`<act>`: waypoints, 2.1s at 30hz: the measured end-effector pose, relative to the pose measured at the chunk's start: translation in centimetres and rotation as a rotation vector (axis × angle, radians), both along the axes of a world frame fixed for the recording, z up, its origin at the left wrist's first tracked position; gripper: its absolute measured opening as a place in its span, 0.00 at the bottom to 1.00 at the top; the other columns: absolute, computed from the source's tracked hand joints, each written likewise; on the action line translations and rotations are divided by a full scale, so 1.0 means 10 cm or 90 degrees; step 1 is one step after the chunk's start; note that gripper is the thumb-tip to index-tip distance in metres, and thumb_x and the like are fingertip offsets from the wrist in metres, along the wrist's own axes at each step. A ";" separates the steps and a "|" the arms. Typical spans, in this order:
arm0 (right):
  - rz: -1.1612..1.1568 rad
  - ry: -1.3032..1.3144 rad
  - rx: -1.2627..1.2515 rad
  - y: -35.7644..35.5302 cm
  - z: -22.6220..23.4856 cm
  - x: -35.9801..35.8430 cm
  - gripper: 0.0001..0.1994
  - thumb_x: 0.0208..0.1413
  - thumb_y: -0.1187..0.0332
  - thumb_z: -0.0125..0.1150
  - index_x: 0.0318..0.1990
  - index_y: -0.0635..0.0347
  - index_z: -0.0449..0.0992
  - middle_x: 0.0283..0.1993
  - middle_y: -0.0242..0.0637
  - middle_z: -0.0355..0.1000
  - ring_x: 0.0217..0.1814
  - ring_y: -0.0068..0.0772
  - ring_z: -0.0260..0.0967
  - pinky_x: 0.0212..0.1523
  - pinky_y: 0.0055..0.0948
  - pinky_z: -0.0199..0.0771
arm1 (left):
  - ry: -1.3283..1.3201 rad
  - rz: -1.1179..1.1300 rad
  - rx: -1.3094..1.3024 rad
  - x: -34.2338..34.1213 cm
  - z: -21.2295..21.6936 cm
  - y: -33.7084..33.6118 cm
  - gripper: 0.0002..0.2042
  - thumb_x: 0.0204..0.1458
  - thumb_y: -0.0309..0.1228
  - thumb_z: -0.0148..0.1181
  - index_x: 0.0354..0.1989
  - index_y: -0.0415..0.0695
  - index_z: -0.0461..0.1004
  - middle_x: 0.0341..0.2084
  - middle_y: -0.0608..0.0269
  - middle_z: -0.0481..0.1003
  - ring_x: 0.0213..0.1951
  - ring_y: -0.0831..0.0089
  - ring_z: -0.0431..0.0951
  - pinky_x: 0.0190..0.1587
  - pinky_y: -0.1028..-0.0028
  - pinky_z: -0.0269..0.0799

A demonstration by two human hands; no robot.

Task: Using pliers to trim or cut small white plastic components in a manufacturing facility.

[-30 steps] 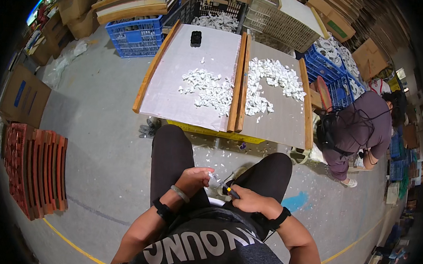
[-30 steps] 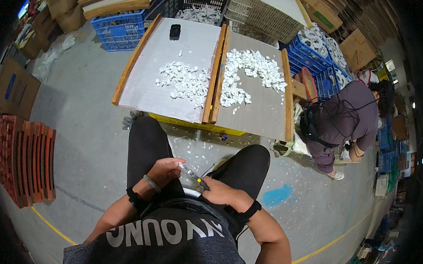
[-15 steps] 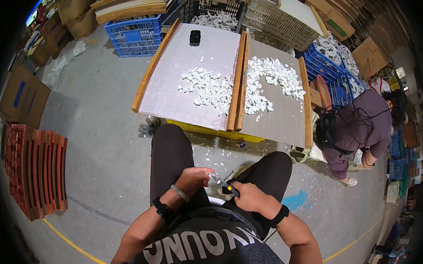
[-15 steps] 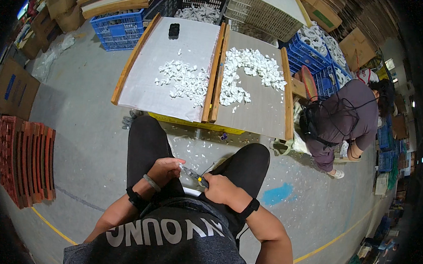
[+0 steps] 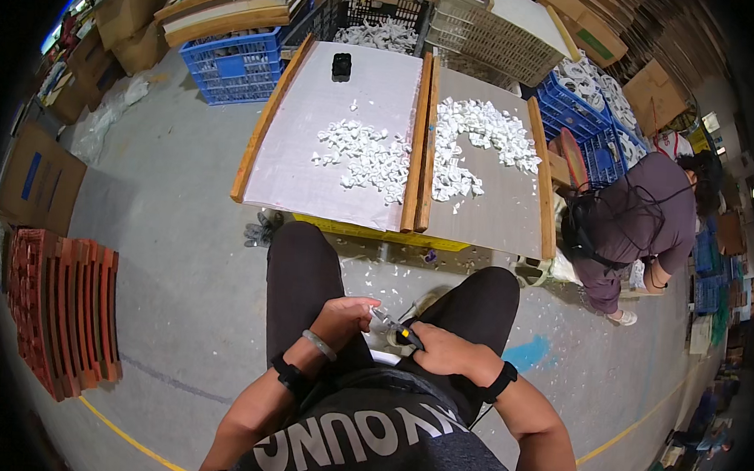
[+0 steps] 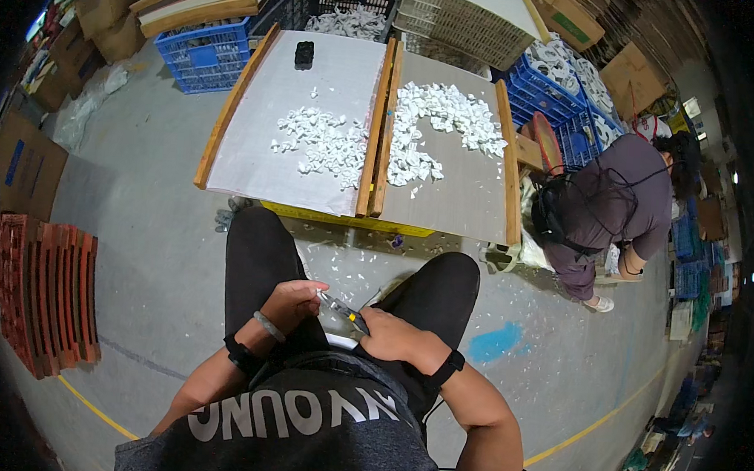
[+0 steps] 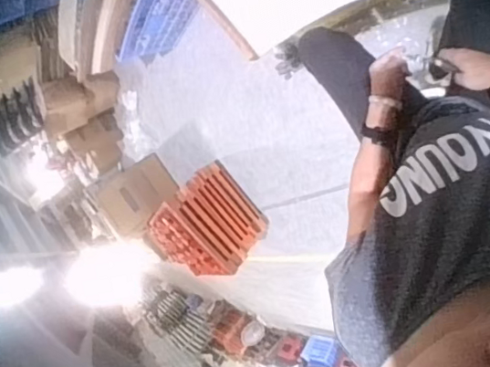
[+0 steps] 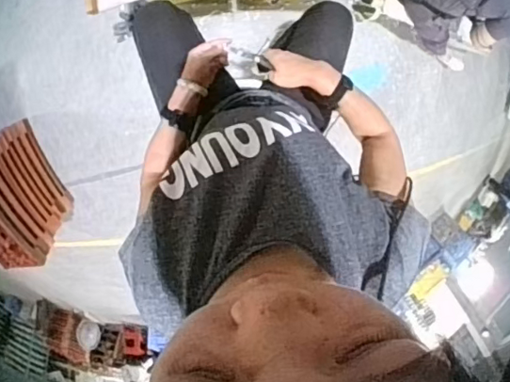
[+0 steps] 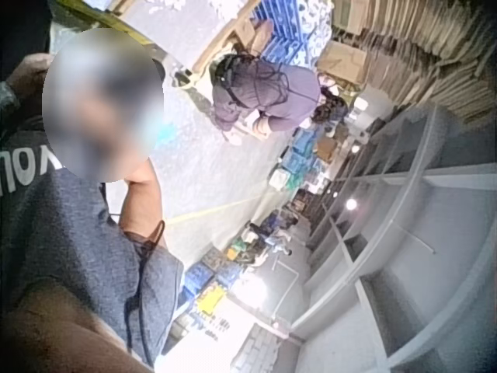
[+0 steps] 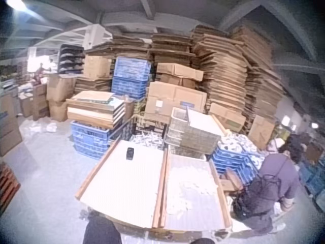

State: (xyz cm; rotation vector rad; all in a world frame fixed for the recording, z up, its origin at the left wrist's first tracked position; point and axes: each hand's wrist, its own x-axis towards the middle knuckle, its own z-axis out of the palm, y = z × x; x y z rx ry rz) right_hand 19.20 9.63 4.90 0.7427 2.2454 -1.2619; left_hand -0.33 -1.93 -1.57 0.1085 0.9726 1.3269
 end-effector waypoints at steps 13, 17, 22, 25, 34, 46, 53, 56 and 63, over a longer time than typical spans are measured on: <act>0.024 0.045 0.147 -0.06 -0.01 0.04 0.15 0.44 0.73 0.49 0.41 0.70 0.64 0.42 0.59 0.67 0.47 0.59 0.65 0.50 0.46 0.65 | 0.045 -0.013 -0.008 0.02 0.02 0.00 0.13 0.48 0.22 0.52 0.42 0.29 0.73 0.21 0.66 0.70 0.22 0.81 0.68 0.28 0.83 0.65; 0.020 -0.006 0.139 -0.07 0.05 -0.02 0.15 0.43 0.73 0.50 0.41 0.69 0.64 0.40 0.58 0.68 0.44 0.59 0.67 0.47 0.47 0.67 | 0.050 -0.033 0.017 0.01 -0.07 -0.02 0.13 0.48 0.22 0.52 0.42 0.29 0.73 0.22 0.66 0.70 0.23 0.80 0.68 0.28 0.82 0.65; -0.004 0.052 0.132 -0.09 -0.04 0.06 0.15 0.44 0.73 0.49 0.41 0.69 0.64 0.39 0.60 0.69 0.44 0.60 0.67 0.46 0.48 0.67 | 0.116 -0.047 0.031 0.00 0.02 -0.02 0.13 0.48 0.22 0.52 0.41 0.29 0.73 0.21 0.66 0.70 0.23 0.80 0.68 0.28 0.82 0.65; -0.012 0.083 0.107 -0.10 -0.09 0.08 0.15 0.44 0.72 0.49 0.42 0.69 0.64 0.38 0.62 0.69 0.43 0.62 0.67 0.46 0.48 0.66 | 0.061 -0.048 0.006 0.01 0.04 -0.01 0.13 0.54 0.27 0.51 0.44 0.29 0.71 0.20 0.69 0.68 0.23 0.81 0.66 0.31 0.82 0.64; -0.019 -0.044 0.089 -0.05 -0.01 0.05 0.17 0.45 0.70 0.50 0.43 0.69 0.69 0.37 0.61 0.71 0.42 0.60 0.69 0.45 0.47 0.68 | 0.010 -0.033 0.008 -0.02 -0.05 -0.02 0.13 0.53 0.26 0.51 0.43 0.30 0.72 0.21 0.67 0.69 0.24 0.81 0.67 0.29 0.82 0.63; -0.124 0.025 -0.074 -0.01 -0.05 0.15 0.15 0.45 0.72 0.50 0.43 0.62 0.65 0.36 0.43 0.68 0.40 0.41 0.67 0.43 0.33 0.65 | -0.108 -0.009 0.034 -0.03 -0.09 0.01 0.12 0.51 0.21 0.53 0.45 0.34 0.69 0.34 0.57 0.74 0.31 0.74 0.74 0.38 0.77 0.73; -0.137 0.058 -0.152 -0.04 -0.05 0.16 0.16 0.45 0.71 0.51 0.44 0.64 0.65 0.39 0.45 0.67 0.43 0.39 0.65 0.44 0.32 0.64 | -0.060 -0.023 0.033 -0.01 -0.14 0.00 0.12 0.51 0.23 0.54 0.45 0.33 0.69 0.35 0.57 0.75 0.32 0.73 0.74 0.39 0.76 0.72; -0.157 0.092 -0.168 -0.01 -0.12 0.21 0.16 0.47 0.69 0.51 0.44 0.66 0.65 0.39 0.51 0.68 0.43 0.44 0.66 0.45 0.35 0.65 | -0.080 -0.018 0.049 0.00 -0.15 0.01 0.13 0.51 0.24 0.55 0.45 0.33 0.69 0.34 0.57 0.75 0.33 0.72 0.74 0.39 0.74 0.72; -0.177 0.196 -0.153 0.05 0.39 0.10 0.14 0.45 0.78 0.52 0.43 0.62 0.67 0.36 0.31 0.65 0.37 0.22 0.61 0.39 0.21 0.64 | -0.119 0.007 0.048 -0.03 -0.21 -0.05 0.13 0.56 0.30 0.51 0.46 0.35 0.69 0.31 0.59 0.75 0.32 0.72 0.74 0.39 0.70 0.71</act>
